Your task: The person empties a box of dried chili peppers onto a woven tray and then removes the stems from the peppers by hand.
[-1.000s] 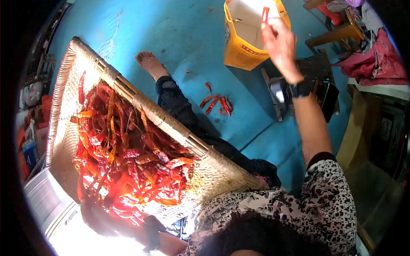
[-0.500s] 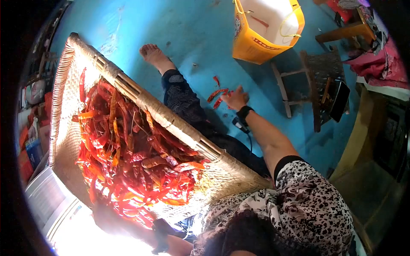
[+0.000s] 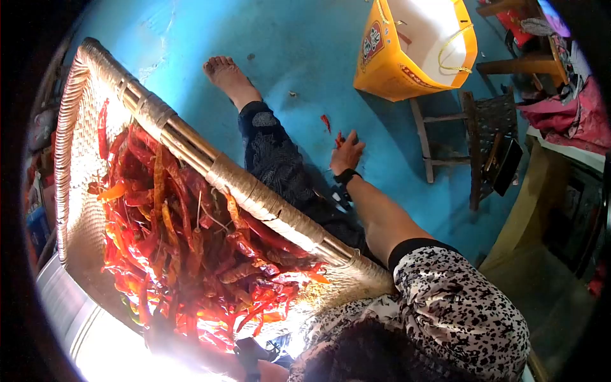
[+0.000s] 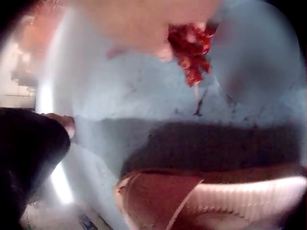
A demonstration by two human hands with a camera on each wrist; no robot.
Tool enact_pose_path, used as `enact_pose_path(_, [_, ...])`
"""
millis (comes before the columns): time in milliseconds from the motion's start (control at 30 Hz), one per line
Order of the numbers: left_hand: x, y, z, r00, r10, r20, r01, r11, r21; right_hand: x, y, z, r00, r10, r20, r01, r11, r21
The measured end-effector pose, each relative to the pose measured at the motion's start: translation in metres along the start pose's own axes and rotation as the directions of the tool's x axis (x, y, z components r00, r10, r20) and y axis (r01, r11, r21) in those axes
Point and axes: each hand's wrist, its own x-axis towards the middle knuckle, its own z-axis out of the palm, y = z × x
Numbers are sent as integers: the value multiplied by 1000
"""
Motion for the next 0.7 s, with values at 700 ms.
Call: enact_pose_path(700, [-5,-30,-20,838,246,488,-354,-435,828,77,-46,-19,876,-343,340,3,708,706])
